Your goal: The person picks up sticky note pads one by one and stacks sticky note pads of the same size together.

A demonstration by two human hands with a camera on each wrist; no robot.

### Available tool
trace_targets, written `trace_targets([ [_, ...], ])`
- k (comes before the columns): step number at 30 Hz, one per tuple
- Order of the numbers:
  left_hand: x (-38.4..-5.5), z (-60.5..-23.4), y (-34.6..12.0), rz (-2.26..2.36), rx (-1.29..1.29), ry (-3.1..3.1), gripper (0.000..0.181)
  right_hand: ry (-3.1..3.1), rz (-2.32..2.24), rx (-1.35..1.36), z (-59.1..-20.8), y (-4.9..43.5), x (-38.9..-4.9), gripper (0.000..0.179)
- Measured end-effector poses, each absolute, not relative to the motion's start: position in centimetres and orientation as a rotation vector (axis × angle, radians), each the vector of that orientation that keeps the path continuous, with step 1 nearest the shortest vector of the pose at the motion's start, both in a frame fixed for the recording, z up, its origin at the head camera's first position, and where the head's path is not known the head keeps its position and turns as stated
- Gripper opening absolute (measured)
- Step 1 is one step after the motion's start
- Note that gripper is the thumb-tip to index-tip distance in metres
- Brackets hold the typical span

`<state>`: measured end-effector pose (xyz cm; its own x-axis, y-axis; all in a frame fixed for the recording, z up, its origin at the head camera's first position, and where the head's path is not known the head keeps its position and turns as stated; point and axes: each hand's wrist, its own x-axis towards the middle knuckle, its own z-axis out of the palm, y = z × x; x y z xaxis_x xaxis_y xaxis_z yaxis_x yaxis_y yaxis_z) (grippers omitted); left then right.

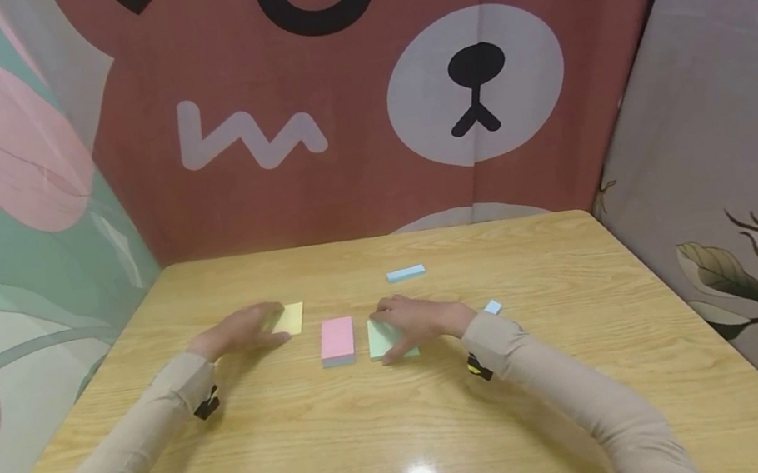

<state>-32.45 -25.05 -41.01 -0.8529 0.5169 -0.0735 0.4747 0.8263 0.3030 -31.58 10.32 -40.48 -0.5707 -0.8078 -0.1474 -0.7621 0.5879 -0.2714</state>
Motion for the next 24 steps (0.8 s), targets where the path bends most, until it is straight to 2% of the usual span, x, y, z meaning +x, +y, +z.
trace_targets([
  [6,-32.5,-41.1,-25.1,0.407,0.774,2.851,0.067,2.553,-0.285,-1.251,-40.7,11.0,-31.6,0.090],
  [24,-32.9,-41.4,-25.3,0.406,0.790,2.846,0.067,2.557,-0.334,-1.195,-40.6,13.9,-31.0,0.087],
])
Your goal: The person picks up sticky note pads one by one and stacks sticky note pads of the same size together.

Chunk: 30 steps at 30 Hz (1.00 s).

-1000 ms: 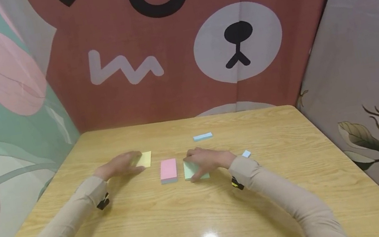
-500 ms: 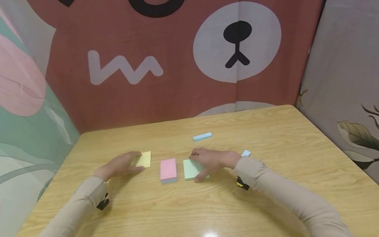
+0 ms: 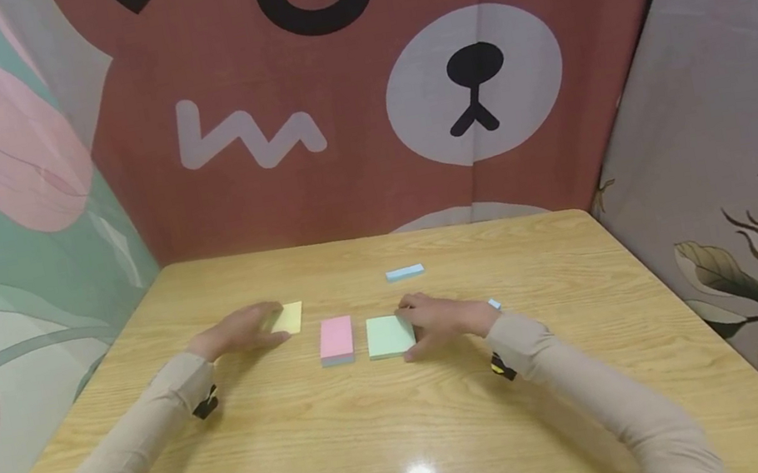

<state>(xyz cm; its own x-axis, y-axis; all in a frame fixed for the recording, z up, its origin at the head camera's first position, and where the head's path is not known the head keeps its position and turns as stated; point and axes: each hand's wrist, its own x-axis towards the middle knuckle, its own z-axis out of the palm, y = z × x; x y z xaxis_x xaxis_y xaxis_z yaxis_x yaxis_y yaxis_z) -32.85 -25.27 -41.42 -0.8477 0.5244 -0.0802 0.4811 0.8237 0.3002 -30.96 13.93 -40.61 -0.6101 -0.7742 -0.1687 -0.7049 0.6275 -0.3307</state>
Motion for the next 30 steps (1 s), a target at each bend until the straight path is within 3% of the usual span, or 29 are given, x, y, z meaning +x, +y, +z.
trace_targets([
  [30,-32.60,-41.60,-25.38,0.414,0.800,2.870,0.068,2.600,-0.303,-1.171,-41.15,15.06,-30.57,0.090],
])
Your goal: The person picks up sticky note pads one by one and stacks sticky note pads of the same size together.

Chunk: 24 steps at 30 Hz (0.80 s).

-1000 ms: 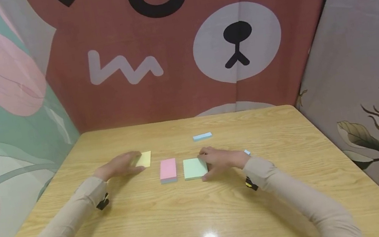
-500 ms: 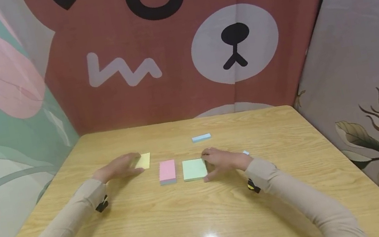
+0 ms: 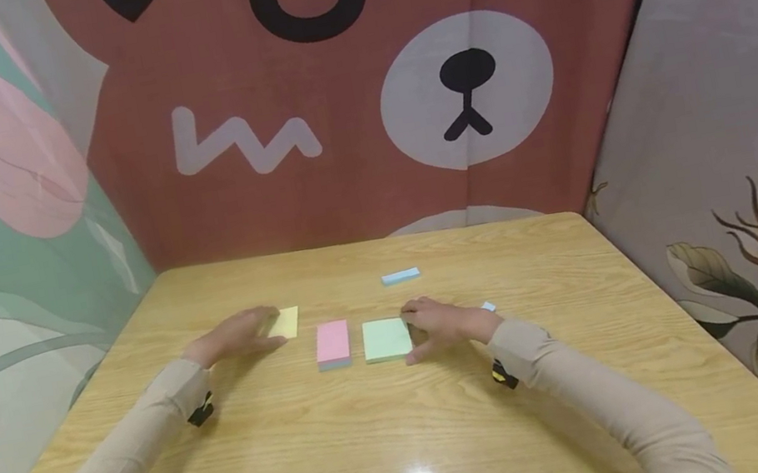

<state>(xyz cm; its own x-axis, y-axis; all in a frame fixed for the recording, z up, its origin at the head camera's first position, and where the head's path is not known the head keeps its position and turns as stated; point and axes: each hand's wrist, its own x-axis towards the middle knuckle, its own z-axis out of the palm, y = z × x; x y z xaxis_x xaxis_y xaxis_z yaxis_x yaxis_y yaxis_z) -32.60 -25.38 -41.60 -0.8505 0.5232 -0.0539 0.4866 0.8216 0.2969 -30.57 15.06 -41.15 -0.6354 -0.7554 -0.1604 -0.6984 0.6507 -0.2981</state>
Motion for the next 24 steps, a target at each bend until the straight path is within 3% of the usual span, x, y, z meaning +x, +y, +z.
trace_targets([
  [24,-32.56,-41.57,-25.17,0.389,0.837,2.890,0.069,2.600,-0.284,-1.172,-41.33,15.18,-30.87,0.091],
])
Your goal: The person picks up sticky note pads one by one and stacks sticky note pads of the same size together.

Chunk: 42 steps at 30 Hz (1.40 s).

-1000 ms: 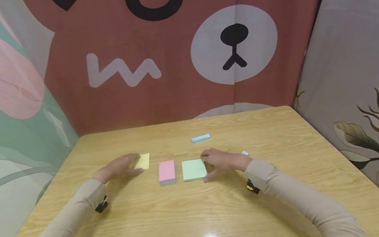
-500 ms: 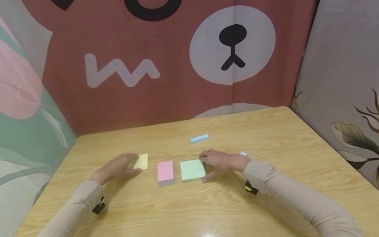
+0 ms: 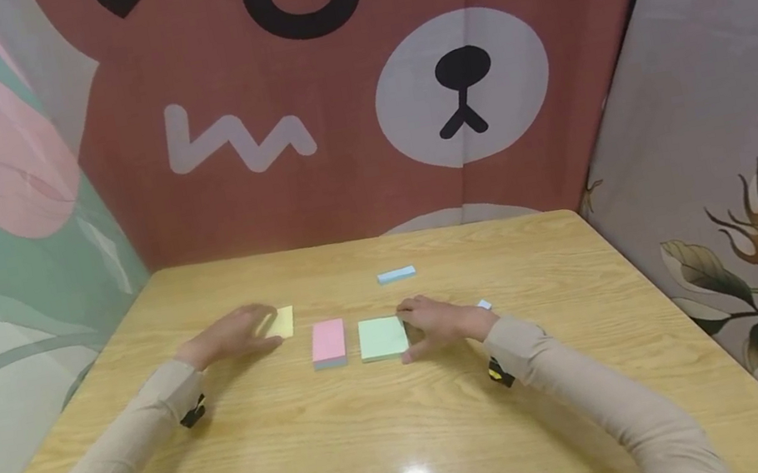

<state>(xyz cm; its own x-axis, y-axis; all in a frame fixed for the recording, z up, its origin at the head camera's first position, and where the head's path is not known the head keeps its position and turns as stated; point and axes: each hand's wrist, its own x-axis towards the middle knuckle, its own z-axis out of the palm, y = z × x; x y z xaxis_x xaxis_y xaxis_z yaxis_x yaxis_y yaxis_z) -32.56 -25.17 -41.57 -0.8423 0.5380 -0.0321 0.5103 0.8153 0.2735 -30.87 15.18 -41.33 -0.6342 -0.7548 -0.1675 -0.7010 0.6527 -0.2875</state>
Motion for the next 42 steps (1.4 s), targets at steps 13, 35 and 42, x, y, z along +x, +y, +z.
trace_targets([
  [13,-32.4,-41.4,-24.6,0.387,0.789,2.893,0.075,2.602,-0.302,-1.156,-41.8,15.3,-31.0,0.093],
  [35,-32.7,-41.3,-24.1,0.148,0.803,2.988,0.076,2.594,-0.295,-1.158,-41.5,15.2,-30.9,0.091],
  [42,-32.9,-41.2,-23.8,0.185,0.746,2.981,0.078,2.591,-0.302,-1.162,-41.5,15.3,-30.9,0.090],
])
